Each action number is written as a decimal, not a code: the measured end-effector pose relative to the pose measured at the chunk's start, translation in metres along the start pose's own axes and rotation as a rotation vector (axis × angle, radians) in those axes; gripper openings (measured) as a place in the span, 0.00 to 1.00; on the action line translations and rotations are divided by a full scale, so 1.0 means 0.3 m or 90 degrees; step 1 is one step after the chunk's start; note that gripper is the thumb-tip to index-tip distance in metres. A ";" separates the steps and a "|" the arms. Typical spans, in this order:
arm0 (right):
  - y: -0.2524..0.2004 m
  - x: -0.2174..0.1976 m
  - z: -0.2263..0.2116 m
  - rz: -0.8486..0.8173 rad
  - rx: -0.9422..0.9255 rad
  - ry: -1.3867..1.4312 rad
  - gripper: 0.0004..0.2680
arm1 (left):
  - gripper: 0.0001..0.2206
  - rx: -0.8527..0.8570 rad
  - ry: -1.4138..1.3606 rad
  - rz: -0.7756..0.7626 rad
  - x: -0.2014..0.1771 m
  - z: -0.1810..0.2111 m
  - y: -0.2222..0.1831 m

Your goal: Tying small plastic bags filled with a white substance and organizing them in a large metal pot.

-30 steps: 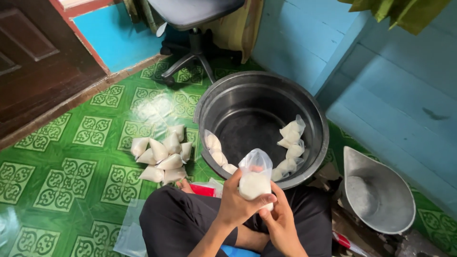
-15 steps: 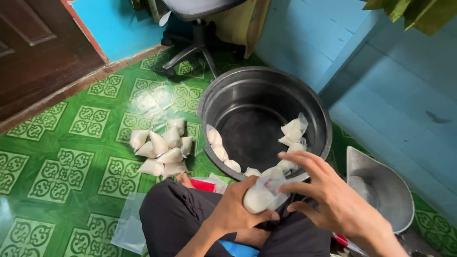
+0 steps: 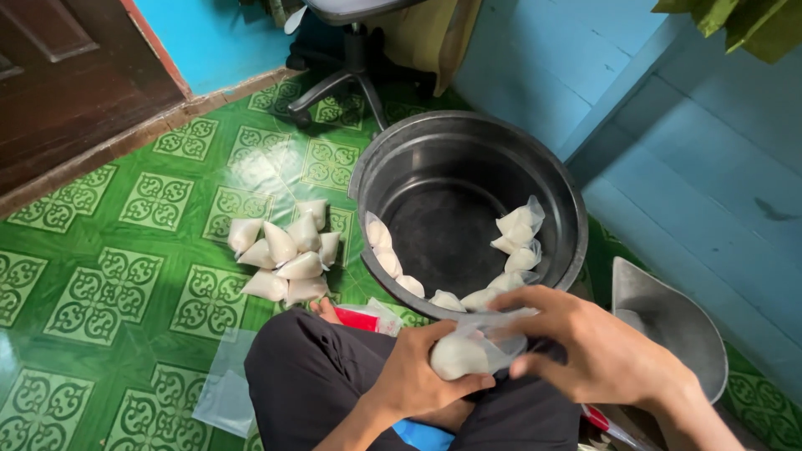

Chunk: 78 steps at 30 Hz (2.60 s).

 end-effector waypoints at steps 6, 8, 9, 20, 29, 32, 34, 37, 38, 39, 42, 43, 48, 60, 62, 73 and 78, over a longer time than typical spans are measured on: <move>0.060 -0.014 -0.030 0.064 0.021 0.036 0.24 | 0.22 -0.055 0.076 -0.087 0.030 -0.007 0.006; 0.083 0.061 -0.019 -0.037 -0.073 -0.008 0.12 | 0.24 -0.076 0.063 -0.127 0.046 -0.027 0.007; 0.095 0.058 -0.020 -0.039 -0.074 -0.007 0.12 | 0.24 -0.077 0.062 -0.126 0.045 -0.017 0.009; 0.054 -0.023 -0.032 0.090 0.167 0.114 0.20 | 0.19 -0.102 -0.048 -0.034 0.025 -0.022 -0.011; -0.018 0.120 0.004 0.056 0.471 0.286 0.02 | 0.19 -0.025 -0.073 -0.013 0.035 -0.031 -0.010; -0.029 0.149 0.025 0.122 0.412 0.278 0.06 | 0.14 -0.036 -0.049 0.019 0.044 -0.061 -0.014; -0.022 0.153 -0.008 0.171 0.364 0.266 0.19 | 0.13 -0.072 -0.053 0.031 0.049 -0.057 -0.014; -0.002 0.209 -0.040 0.164 0.344 0.149 0.31 | 0.10 -0.081 -0.078 0.034 0.055 -0.050 -0.019; 0.007 0.239 -0.044 0.110 0.368 0.044 0.30 | 0.09 -0.050 -0.098 0.024 0.057 -0.041 -0.018; 0.008 0.293 -0.024 0.110 0.369 0.045 0.30 | 0.09 -0.052 -0.098 0.023 0.059 -0.040 -0.023; 0.017 0.372 0.001 0.154 0.349 -0.153 0.23 | 0.10 -0.138 -0.116 0.019 0.061 -0.050 -0.035; 0.020 0.345 -0.025 0.245 0.244 -0.171 0.19 | 0.10 -0.142 -0.134 0.021 0.060 -0.052 -0.043; 0.005 0.282 -0.090 0.360 0.036 -0.202 0.18 | 0.06 -0.195 -0.205 -0.026 0.035 0.034 -0.078; -0.028 0.134 -0.128 0.347 -0.227 -0.259 0.16 | 0.10 -0.159 0.027 -0.123 -0.002 0.104 -0.130; -0.042 0.105 -0.129 0.268 -0.272 -0.227 0.14 | 0.16 -0.114 0.084 -0.151 0.000 0.073 -0.145; -0.045 0.090 -0.080 0.268 -0.149 -0.175 0.16 | 0.15 -0.179 0.005 -0.099 0.026 0.088 -0.132; -0.040 0.074 -0.076 0.210 0.080 0.017 0.23 | 0.13 -0.216 -0.105 0.011 0.041 0.059 -0.100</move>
Point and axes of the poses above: each hand's wrist, its own y-axis towards the middle knuckle, its own x-axis out of the palm, z = x × y, the point moved 3 cm from there along y, towards the middle knuckle, and after that the axes turned 13 degrees about -y, right-handed, at the moved point
